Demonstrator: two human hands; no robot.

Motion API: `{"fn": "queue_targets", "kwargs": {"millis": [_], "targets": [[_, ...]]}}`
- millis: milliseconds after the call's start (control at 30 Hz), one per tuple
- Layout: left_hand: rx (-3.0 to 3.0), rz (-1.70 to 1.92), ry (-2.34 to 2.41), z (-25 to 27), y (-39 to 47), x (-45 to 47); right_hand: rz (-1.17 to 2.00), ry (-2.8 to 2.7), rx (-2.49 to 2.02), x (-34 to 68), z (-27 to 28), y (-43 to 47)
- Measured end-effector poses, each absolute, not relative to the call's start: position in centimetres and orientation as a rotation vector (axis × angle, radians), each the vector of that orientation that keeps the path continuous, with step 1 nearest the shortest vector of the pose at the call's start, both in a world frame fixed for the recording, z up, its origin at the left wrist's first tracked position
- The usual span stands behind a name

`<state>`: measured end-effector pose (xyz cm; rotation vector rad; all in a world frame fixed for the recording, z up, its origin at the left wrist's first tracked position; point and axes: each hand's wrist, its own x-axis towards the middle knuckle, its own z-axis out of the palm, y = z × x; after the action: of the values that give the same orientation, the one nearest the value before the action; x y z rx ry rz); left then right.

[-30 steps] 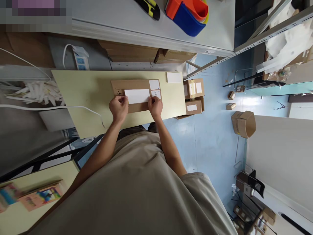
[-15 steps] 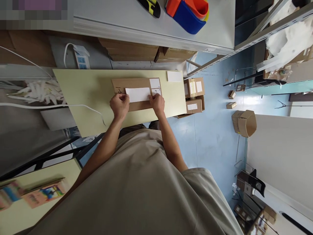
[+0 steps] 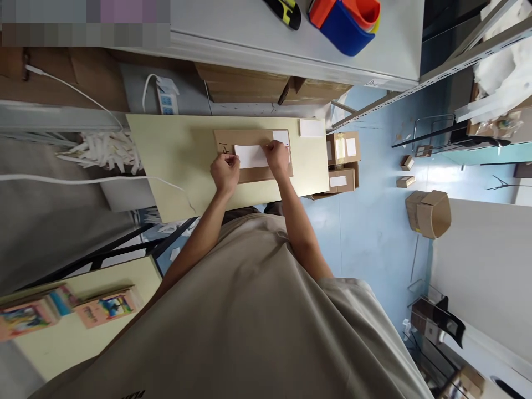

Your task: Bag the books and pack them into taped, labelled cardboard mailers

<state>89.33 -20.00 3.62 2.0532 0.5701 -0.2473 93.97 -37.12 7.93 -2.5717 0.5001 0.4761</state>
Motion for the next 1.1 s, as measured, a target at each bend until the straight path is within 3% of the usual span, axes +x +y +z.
{"fn": "queue_targets", "kwargs": {"millis": [200,467,1100], "targets": [[2.067,-0.251,0.533,3.5,-20.0,89.2,0.779,0.349,-2.519,92.6,9.2,-36.8],[2.060,-0.256,0.509,4.1,-19.9,89.0,0.617,0.450,-2.493,93.7,8.4,-34.4],[2.029,-0.274,0.481,4.8,-19.6,88.1,0.756,0.216,-2.544,94.3,8.0,-32.1]]}}
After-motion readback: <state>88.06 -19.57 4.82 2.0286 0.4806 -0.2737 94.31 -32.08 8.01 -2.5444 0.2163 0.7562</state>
